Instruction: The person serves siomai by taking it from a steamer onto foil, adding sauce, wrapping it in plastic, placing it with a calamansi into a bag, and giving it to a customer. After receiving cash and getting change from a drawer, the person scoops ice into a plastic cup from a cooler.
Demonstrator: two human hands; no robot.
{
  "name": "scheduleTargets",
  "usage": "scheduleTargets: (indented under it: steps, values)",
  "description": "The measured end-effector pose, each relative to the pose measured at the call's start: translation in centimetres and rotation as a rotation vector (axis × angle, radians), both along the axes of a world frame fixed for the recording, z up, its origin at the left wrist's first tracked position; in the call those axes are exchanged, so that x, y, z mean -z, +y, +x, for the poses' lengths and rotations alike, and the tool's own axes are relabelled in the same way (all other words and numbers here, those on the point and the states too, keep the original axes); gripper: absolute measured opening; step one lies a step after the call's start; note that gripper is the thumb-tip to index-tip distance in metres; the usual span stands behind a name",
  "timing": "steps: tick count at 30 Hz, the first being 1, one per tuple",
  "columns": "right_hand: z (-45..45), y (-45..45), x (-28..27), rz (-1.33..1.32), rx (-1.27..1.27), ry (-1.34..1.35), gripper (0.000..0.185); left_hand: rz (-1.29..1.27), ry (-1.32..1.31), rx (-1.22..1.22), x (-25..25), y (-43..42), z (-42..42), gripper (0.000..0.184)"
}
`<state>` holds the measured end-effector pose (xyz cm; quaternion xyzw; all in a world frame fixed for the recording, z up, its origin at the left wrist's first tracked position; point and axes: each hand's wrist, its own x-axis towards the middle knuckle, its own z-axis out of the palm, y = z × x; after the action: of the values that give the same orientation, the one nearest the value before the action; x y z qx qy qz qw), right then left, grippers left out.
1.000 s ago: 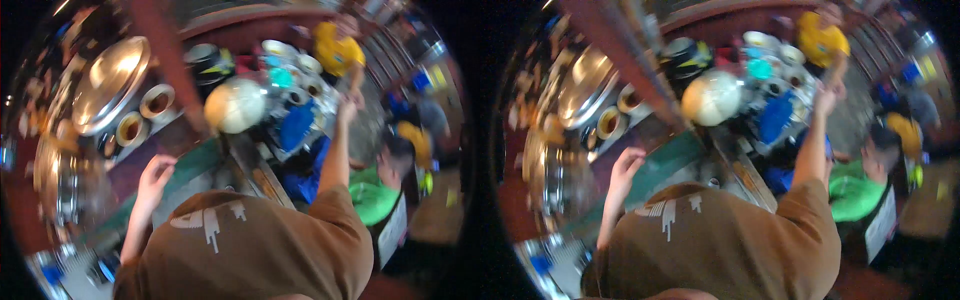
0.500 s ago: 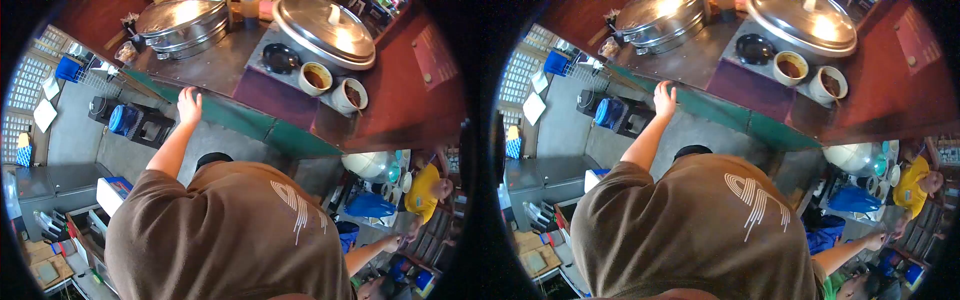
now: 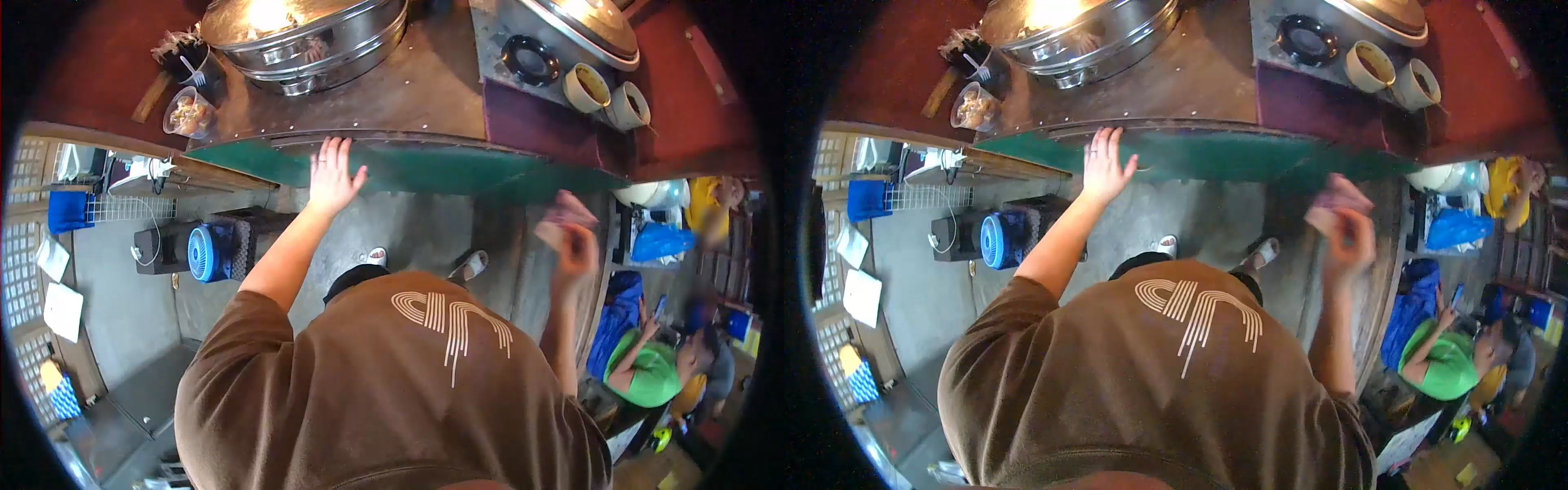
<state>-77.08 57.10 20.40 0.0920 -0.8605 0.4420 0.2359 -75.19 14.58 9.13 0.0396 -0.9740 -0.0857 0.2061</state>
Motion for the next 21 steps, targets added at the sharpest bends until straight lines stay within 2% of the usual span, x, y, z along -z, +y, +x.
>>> scheduleTargets:
  steps: [2,6,10,14,17,20,21]
  values:
    - [2.7,-6.5,-0.5,0.055,-0.146,-0.131,0.018,0.153,-0.01,0.073,-0.5,-0.3,0.1,0.061]
    - [6.2,-14.3,-1.4,0.115,-0.398,-0.1,0.02,-0.136,-0.012,0.09,-0.5,-1.7,-0.1,0.059]
    - [8.2,-17.2,-1.0,0.073,-0.392,-0.199,0.018,-0.049,-0.072,0.09,-0.5,-1.7,0.0,0.06]
    - [9.2,-17.9,-0.6,0.048,-0.342,-0.289,0.016,0.019,-0.015,0.192,-1.3,-2.0,0.6,0.072]
    - [9.4,-18.2,-0.5,0.009,-0.325,-0.274,0.016,-0.032,-0.099,0.239,-3.0,-1.6,2.4,0.064]
    - [9.8,-18.8,0.3,-0.081,-0.326,-0.291,0.014,0.396,-0.38,0.308,-6.5,-0.3,5.3,0.048]
    - [10.0,-19.1,1.0,-0.06,-0.3,-0.358,0.016,0.503,-0.316,0.419,-6.4,0.3,6.0,0.04]
